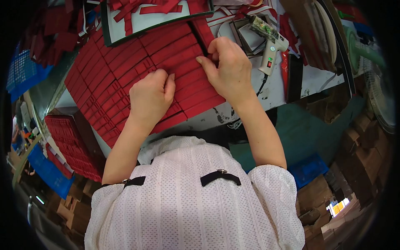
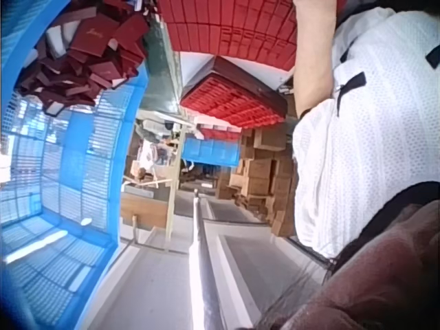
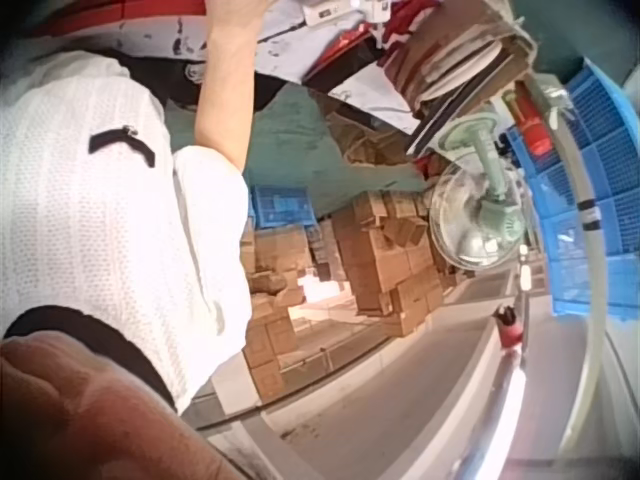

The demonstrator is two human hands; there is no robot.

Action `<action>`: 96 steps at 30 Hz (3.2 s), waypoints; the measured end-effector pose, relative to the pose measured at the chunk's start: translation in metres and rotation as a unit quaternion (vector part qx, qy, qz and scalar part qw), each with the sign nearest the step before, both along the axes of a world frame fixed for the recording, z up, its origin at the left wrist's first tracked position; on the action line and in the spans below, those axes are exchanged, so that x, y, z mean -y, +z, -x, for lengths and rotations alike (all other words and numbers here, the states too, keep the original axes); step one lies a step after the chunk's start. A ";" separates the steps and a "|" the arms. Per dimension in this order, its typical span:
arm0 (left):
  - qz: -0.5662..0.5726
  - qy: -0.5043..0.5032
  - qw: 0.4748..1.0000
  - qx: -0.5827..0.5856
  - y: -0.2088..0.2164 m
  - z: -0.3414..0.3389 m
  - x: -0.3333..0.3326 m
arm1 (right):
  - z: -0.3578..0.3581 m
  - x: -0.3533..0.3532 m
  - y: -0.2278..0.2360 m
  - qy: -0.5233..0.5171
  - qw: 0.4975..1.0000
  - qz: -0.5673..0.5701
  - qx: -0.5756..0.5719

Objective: The person uses a hot glue gun to attach small red paper strips to a larger red paper grid structure. They repeatedly apply glue to the grid and press the strips into place, working methodically across the surface.

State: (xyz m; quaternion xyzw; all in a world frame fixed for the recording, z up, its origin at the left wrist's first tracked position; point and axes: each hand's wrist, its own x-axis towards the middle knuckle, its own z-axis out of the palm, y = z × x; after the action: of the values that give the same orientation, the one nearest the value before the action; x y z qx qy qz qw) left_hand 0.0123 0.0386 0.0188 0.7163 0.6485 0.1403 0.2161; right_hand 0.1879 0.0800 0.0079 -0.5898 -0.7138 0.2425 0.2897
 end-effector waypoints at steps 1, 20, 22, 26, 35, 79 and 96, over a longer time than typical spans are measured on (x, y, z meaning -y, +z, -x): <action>-0.002 -0.007 1.000 -0.017 0.000 0.000 0.000 | 0.000 -0.002 0.003 0.005 1.000 0.002 0.006; -0.058 -0.231 0.971 -0.006 0.000 0.011 -0.016 | 0.042 -0.131 0.033 0.149 0.956 -0.076 0.241; -0.066 -0.190 0.977 0.076 -0.003 0.020 -0.013 | 0.044 -0.129 0.036 0.149 0.958 -0.062 0.237; 0.052 0.071 0.909 0.407 0.012 0.023 -0.029 | 0.042 -0.112 0.039 0.179 0.967 -0.167 0.073; 0.164 0.091 0.814 0.549 0.030 0.016 -0.042 | 0.015 -0.046 0.023 0.152 0.903 -0.402 0.013; -0.016 0.011 0.998 0.063 -0.006 -0.001 0.019 | -0.012 0.018 -0.011 -0.074 0.988 0.097 -0.091; -0.079 -0.222 0.972 0.003 -0.008 0.011 0.019 | 0.062 -0.112 0.021 0.096 0.975 -0.054 0.194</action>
State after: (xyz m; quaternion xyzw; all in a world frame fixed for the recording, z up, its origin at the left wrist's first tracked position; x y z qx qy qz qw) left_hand 0.0009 0.0195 0.0104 0.8571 0.4590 0.1417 0.1860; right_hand 0.1258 0.1922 0.0293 -0.5375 -0.8220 0.1108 0.1521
